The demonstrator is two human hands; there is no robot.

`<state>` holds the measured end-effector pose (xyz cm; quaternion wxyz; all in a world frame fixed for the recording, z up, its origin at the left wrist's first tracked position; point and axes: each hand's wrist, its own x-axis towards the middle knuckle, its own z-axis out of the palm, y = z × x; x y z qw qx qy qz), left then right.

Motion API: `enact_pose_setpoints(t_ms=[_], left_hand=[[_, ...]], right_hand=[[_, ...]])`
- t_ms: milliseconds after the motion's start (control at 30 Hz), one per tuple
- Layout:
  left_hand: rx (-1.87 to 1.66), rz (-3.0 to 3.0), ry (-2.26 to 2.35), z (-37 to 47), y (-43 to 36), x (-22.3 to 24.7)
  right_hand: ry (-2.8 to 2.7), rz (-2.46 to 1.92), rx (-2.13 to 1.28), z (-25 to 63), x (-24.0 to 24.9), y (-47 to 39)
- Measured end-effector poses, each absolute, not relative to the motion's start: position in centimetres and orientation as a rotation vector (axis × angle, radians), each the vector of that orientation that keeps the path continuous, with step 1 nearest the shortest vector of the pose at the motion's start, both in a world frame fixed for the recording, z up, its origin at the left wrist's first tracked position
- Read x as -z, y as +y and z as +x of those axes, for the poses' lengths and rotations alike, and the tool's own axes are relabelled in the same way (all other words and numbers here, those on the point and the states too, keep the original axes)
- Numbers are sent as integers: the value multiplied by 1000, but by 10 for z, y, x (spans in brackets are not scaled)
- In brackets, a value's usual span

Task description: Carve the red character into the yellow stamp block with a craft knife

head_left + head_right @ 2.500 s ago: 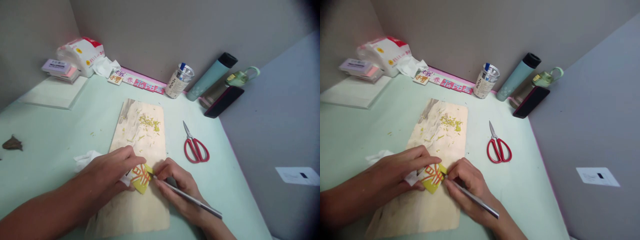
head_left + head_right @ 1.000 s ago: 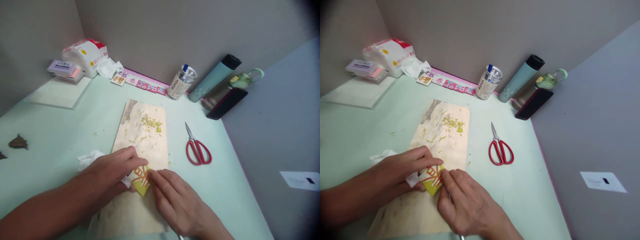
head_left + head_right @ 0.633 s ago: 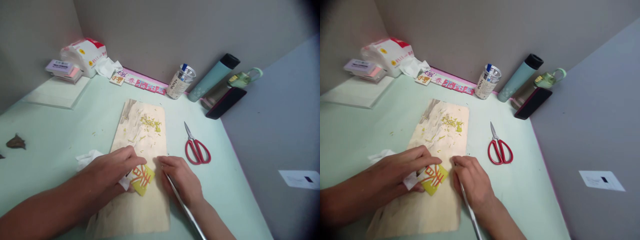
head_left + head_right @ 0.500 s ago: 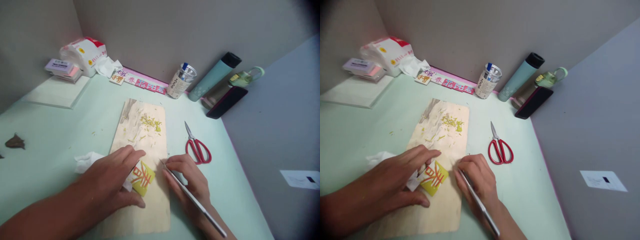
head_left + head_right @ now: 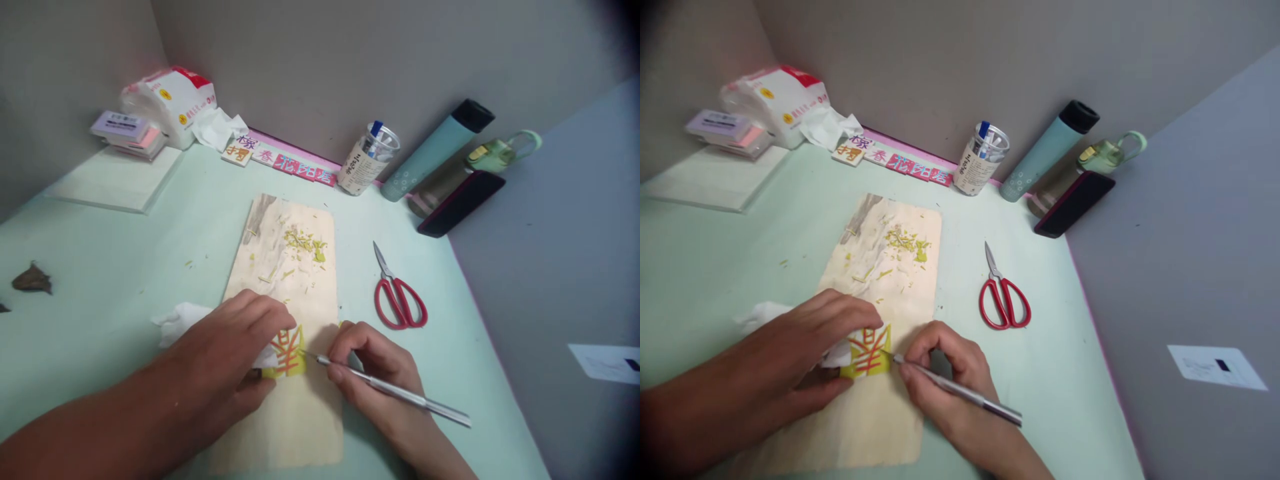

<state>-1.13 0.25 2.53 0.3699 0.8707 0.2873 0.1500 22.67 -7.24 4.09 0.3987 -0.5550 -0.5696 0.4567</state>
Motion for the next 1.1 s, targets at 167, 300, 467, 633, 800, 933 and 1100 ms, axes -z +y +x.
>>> enact_pose_setpoints(t_ms=[167, 300, 467, 633, 800, 933, 1100], left_hand=[[-409, 2220, 740, -11, 2, -21], [-379, 2200, 751, -10, 3, -23], [-382, 2194, 749, -11, 3, -27], [-376, 2199, 763, -13, 1, -26], [-412, 2226, 740, -12, 1, -25], [-452, 2240, 733, -16, 1, -21], [-477, 2256, 690, -22, 7, -17]], right_hand=[[-1509, -1432, -1185, 225, -44, -70], [-1560, -1426, -1190, 223, -47, -69], [-1623, -1441, -1113, 221, -48, -70], [-1605, -1462, -1094, 219, -50, -71], [-1573, -1487, -1050, 222, -49, -70], [-1422, -1490, -1114, 232, -42, -72], [-1376, -1369, -1246, 236, -37, -75]])
